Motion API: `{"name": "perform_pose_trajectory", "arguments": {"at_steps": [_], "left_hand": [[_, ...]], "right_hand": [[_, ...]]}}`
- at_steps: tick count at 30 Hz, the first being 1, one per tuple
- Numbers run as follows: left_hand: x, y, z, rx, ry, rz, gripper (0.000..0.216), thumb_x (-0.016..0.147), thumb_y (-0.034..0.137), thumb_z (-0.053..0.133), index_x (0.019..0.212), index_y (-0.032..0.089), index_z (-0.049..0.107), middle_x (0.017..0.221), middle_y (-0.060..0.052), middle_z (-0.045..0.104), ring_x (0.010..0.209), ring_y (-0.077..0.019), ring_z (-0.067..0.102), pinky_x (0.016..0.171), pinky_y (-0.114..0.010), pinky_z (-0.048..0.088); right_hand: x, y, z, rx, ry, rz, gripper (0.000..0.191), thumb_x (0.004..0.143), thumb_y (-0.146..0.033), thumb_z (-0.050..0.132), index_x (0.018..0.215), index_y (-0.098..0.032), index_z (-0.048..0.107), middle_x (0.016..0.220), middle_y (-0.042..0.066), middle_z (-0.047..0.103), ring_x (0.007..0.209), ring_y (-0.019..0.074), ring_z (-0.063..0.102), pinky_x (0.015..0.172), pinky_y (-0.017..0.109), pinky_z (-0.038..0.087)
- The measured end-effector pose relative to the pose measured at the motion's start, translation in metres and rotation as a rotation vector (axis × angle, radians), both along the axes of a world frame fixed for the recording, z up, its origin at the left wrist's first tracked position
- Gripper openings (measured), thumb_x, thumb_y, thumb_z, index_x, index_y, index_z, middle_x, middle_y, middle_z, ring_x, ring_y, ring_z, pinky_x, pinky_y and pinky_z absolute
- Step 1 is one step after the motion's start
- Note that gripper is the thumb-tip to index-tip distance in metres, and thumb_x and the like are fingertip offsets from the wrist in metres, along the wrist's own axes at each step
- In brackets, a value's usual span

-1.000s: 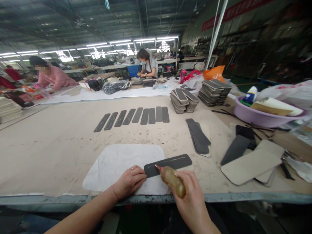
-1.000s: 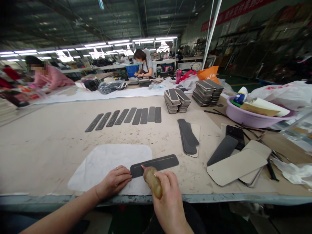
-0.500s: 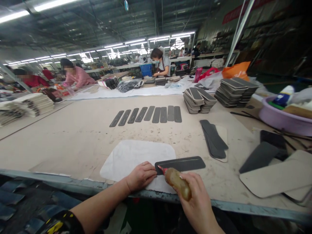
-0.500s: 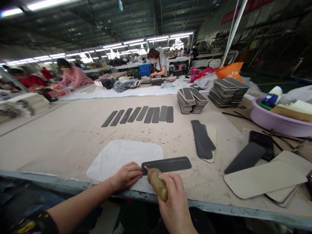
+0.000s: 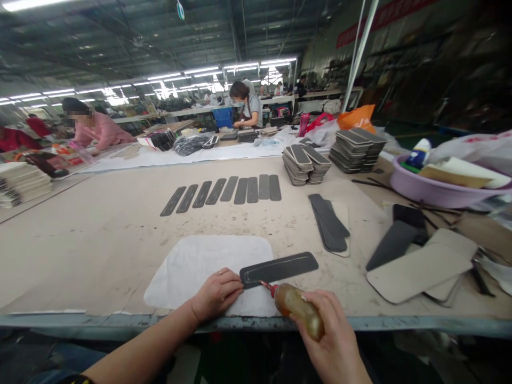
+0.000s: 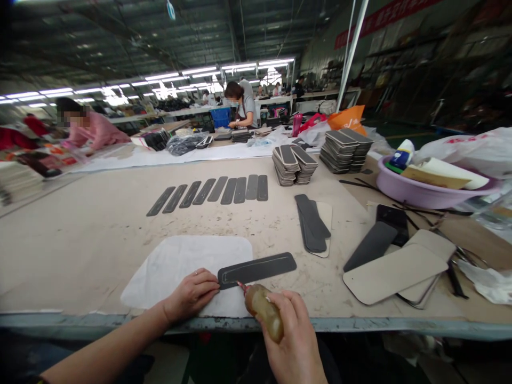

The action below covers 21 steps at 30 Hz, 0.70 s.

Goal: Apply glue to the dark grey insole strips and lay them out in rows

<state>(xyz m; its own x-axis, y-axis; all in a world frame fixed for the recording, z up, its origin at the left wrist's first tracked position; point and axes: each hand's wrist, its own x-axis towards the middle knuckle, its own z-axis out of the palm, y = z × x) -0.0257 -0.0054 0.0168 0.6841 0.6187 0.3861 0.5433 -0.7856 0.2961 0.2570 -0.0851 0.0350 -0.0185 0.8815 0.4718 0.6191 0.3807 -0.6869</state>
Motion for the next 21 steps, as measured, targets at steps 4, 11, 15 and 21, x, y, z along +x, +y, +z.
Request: {"name": "perform_pose_trajectory", "arguments": {"at_steps": [4,11,15,21], "left_hand": [[-0.001,0.000,-0.002,-0.027,-0.007,-0.003,0.015,0.086,0.012,0.052,0.092,0.017,0.065,0.090,-0.007,0.064,0.084,-0.0154,0.057,0.078,-0.030,0.050],[-0.005,0.003,-0.011,-0.065,-0.037,0.017,0.017,0.087,0.013,0.053,0.100,0.017,0.063,0.090,-0.008,0.063,0.083,-0.0163,0.056,0.077,-0.031,0.050],[-0.005,0.004,-0.013,-0.044,-0.027,-0.002,0.020,0.087,0.012,0.053,0.102,0.018,0.064,0.091,-0.008,0.062,0.084,-0.0166,0.056,0.076,-0.031,0.050],[-0.004,0.004,-0.011,-0.046,-0.033,-0.002,0.019,0.087,0.012,0.052,0.100,0.018,0.065,0.091,-0.008,0.062,0.083,-0.0164,0.055,0.075,-0.030,0.050]], "right_hand": [[0.027,-0.002,-0.001,0.026,-0.057,-0.135,0.027,0.086,-0.033,0.058,0.110,-0.023,0.052,0.104,0.009,0.050,0.093,0.0233,0.054,0.078,0.038,0.050],[0.068,0.001,0.001,0.098,-0.166,-0.340,0.029,0.085,-0.038,0.058,0.109,-0.022,0.053,0.101,0.009,0.052,0.092,0.0249,0.054,0.084,0.043,0.048],[0.060,-0.002,0.001,0.086,-0.194,-0.338,0.030,0.084,-0.036,0.059,0.110,-0.023,0.054,0.104,0.010,0.051,0.093,0.0260,0.054,0.081,0.043,0.049],[0.009,-0.007,0.005,0.030,-0.085,-0.120,0.029,0.083,-0.020,0.057,0.112,-0.023,0.052,0.107,0.010,0.047,0.093,0.0221,0.055,0.076,0.036,0.052]]}}
